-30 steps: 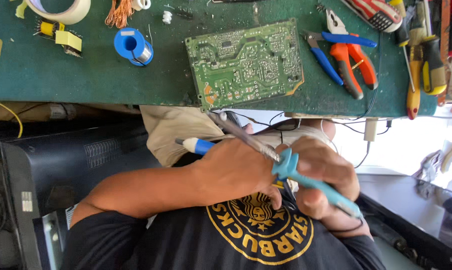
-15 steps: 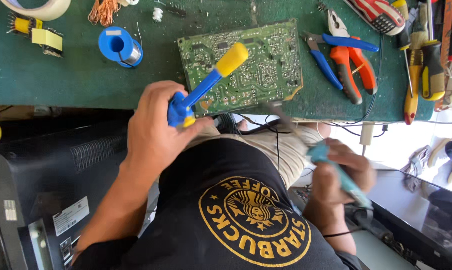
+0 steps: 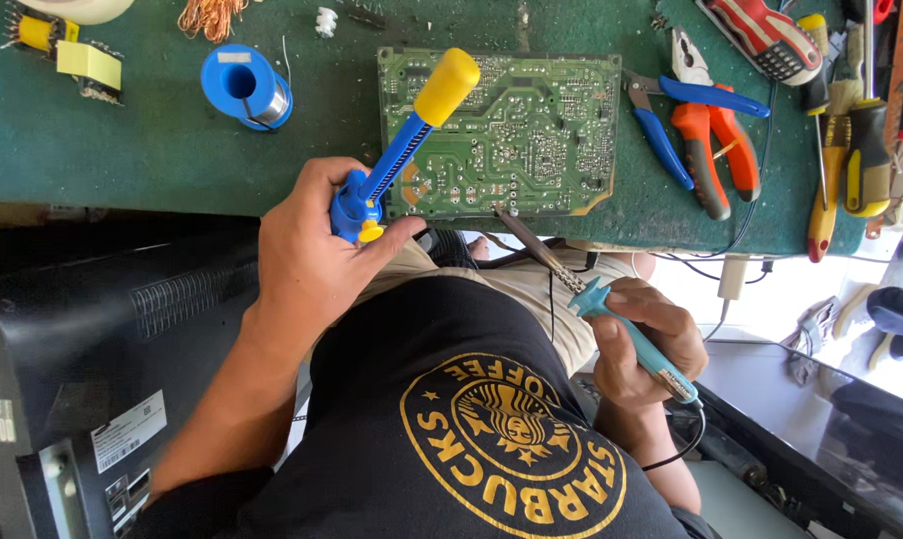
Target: The person uses a soldering iron and a blue soldering tool to work on a green circuit board. They repeatedly apply the soldering iron to the board while holding the blue tool, then set the tools down and pick up the circuit board to inspect it.
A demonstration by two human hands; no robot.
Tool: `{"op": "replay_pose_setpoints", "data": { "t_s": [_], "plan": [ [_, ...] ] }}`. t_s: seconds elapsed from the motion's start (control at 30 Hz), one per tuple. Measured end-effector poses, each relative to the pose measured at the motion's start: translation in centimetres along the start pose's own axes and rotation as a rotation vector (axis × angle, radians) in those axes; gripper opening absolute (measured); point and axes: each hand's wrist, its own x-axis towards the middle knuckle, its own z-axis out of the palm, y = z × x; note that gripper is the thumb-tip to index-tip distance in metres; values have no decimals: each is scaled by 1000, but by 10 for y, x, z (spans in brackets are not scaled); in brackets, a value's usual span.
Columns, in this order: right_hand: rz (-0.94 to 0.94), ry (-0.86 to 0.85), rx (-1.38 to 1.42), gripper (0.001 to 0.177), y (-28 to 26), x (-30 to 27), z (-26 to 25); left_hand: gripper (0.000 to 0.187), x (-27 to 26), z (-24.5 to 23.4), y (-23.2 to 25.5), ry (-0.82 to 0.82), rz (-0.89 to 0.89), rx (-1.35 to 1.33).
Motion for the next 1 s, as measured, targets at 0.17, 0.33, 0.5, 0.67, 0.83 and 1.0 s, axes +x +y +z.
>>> {"op": "replay_pose_setpoints", "data": {
  "t_s": [0.17,0.33,0.5,0.67,0.83,1.0],
  "plan": [
    [15,-11,-16,19,-5,3,2,59,1,0,-2,-3,8,7],
    [8,-24,-54,20,-4,1,-2,62,1,1,-3,-7,-25,26],
    [5,-24,-31,19,-4,2,-2,61,1,0,-1,0,-1,10],
    [5,-4,-37,20,-5,2,-1,61,1,-1,-1,8,0,3],
    [-6,-15,-33,18,-10,5,1,62,0,1,-3,23,16,7],
    [-47,-66,-48,16,-17,12,2,62,-1,1,-3,36,23,21]
  ]
}}
